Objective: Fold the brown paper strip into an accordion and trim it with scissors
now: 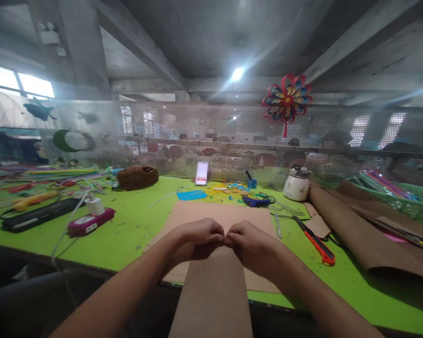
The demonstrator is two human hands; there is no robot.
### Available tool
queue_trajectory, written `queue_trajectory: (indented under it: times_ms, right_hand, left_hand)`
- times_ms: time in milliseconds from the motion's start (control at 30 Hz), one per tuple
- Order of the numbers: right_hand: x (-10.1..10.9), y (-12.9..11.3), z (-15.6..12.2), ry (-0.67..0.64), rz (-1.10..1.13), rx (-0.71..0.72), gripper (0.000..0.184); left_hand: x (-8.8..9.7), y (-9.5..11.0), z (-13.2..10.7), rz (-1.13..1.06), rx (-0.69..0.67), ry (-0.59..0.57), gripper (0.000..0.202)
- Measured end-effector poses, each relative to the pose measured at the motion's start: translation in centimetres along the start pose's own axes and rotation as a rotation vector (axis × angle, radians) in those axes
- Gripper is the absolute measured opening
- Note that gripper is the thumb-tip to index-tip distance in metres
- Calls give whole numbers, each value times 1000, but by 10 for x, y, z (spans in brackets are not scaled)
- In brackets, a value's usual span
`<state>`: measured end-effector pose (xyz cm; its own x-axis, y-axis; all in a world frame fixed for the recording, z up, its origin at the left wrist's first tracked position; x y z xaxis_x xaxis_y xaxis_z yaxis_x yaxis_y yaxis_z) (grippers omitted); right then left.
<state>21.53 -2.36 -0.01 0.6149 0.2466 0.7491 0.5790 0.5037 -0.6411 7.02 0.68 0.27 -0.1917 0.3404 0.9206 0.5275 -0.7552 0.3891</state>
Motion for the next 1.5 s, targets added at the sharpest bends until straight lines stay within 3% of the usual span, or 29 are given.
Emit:
queue_trajectory:
  times_ms: [133,300,433,600,800,1067,1300,1500]
  right_hand:
    - [0,2,2,-127,77,59,31]
    - [3,1,0,-204,166,-20,36]
    - [-4,5,1,-150,225,-43,32]
    - [-17,12,-7,-41,582,-145,31]
    - [-20,4,-19,42,848,-187,20]
    - [-18,5,-23,74,906,-192,16]
    - [-29,-5,-17,41,900,-161,24]
    - [-30,-10,-18,41,826,-152,26]
  left_hand:
    - [5,0,-3,-35,-24,-9,28]
    - [8,7,-6,-17,-34,8,26]
    - [6,10,-7,1,-17,-11,26]
    - [6,13,-6,-23,-30,-9,26]
    - [7,13,-4,-65,-78,-7,28]
    - [12,0,-7,-67,-13,-19,27]
    - [11,-1,-7,-78,3,5,27]
    - [7,5,-6,-119,-81,0,25]
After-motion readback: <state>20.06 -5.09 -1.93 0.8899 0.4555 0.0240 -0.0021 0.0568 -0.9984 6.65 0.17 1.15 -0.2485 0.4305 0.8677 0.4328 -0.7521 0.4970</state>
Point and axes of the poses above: each hand's wrist, its own z-axis towards the middle knuckle, its own x-axis out of the back of the hand, y = z × x, the point moved 4 cm from there along z, towards the middle knuckle, and after that the axes turned 1 degree about -z, right-handed, at the moved point
